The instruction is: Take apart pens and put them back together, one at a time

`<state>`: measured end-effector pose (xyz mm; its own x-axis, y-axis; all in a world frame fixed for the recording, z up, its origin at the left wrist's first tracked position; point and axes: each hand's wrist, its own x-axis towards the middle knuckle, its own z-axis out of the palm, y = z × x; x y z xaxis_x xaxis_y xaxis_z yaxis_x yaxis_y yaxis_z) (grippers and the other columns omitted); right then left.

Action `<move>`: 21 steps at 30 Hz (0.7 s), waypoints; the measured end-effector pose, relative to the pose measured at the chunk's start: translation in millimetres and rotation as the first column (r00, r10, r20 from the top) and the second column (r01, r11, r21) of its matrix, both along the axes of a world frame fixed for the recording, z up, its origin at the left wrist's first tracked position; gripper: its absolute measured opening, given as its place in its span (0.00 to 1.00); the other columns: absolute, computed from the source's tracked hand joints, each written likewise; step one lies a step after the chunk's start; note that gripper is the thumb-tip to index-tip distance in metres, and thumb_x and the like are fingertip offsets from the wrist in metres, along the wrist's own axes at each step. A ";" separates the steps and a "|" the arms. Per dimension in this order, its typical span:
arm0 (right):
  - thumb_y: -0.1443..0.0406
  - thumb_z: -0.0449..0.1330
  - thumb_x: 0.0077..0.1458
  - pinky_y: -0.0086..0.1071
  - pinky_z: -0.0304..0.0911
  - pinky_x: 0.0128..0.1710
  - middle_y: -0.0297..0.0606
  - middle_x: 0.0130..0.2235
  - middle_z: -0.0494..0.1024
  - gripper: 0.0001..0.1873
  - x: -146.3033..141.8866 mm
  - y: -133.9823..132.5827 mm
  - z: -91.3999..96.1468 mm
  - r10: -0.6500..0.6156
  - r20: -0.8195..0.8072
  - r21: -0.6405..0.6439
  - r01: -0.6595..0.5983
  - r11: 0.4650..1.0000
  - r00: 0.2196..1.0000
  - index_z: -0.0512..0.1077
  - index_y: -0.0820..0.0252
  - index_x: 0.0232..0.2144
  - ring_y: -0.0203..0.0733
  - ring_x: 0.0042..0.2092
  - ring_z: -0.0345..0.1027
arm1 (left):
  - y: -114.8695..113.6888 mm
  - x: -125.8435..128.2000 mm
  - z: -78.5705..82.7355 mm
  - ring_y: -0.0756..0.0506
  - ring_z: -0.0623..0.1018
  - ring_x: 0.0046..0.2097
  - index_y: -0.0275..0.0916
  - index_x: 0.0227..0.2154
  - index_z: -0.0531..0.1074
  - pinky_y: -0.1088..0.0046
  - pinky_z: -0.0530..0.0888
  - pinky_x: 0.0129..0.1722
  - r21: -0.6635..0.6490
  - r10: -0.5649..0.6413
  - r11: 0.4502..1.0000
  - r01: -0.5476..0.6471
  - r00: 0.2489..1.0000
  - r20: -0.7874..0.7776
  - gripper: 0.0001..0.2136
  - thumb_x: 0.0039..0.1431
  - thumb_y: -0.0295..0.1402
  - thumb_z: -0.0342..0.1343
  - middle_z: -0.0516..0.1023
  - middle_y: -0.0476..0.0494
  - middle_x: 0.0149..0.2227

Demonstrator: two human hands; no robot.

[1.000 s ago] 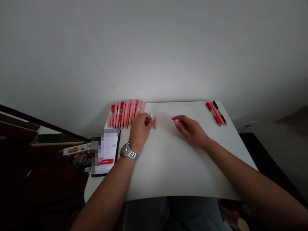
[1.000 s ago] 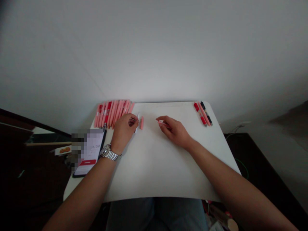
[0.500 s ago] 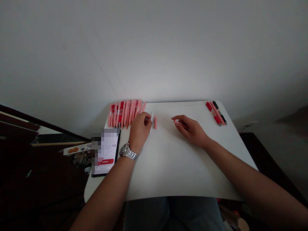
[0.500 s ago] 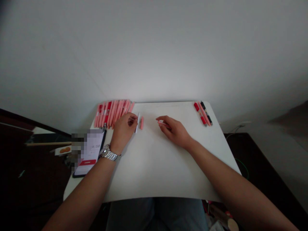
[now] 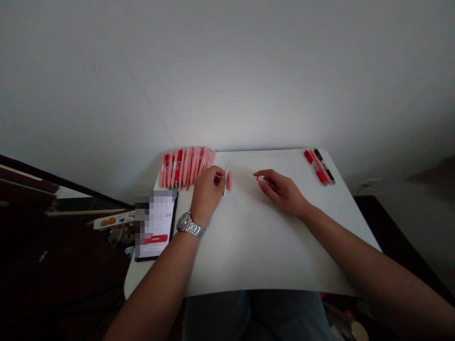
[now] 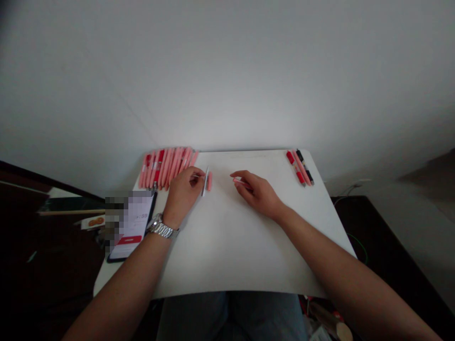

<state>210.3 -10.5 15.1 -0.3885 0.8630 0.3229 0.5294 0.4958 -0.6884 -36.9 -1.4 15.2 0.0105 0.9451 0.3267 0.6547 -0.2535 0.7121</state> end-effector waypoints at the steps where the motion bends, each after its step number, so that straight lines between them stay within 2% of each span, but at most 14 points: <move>1: 0.56 0.53 0.69 0.30 0.59 0.32 0.35 0.32 0.74 0.17 0.0 0.1 0.0 0.000 0.001 0.000 0.000 1.000 1.000 0.71 0.57 0.53 0.37 0.30 0.64 | 0.0 0.0 0.0 0.46 0.81 0.37 0.40 0.37 0.75 0.68 0.77 0.41 -0.001 0.000 1.000 0.000 1.000 -0.003 0.05 0.62 0.26 0.56 0.81 0.45 0.36; 11: 0.56 0.53 0.69 0.30 0.60 0.33 0.34 0.32 0.73 0.16 0.7 -0.6 -0.8 0.004 -0.007 -0.005 -0.005 1.000 1.000 0.70 0.56 0.53 0.37 0.31 0.64 | -0.3 -0.8 -1.0 0.47 0.80 0.37 0.40 0.38 0.74 0.69 0.77 0.40 0.031 -0.002 1.000 0.002 1.000 -0.006 0.05 0.62 0.25 0.56 0.80 0.45 0.37; 17: 0.57 0.55 0.67 0.30 0.60 0.32 0.34 0.33 0.73 0.16 2.0 0.6 -6.0 -0.001 -0.051 -0.038 -0.001 0.999 0.999 0.64 0.55 0.53 0.37 0.30 0.64 | -0.3 -1.2 -1.3 0.48 0.80 0.37 0.40 0.38 0.74 0.69 0.76 0.40 0.059 0.024 0.998 -0.022 0.999 -0.026 0.05 0.62 0.25 0.56 0.79 0.46 0.37; 21: 0.59 0.56 0.65 0.30 0.61 0.32 0.33 0.33 0.74 0.14 2.2 1.3 -9.1 -0.001 -0.066 -0.052 -0.003 0.999 0.998 0.62 0.54 0.51 0.37 0.31 0.66 | -2.5 2.5 4.2 0.49 0.78 0.37 0.40 0.40 0.73 0.72 0.76 0.38 0.107 -0.020 0.994 0.019 1.000 0.010 0.04 0.65 0.27 0.54 0.78 0.45 0.40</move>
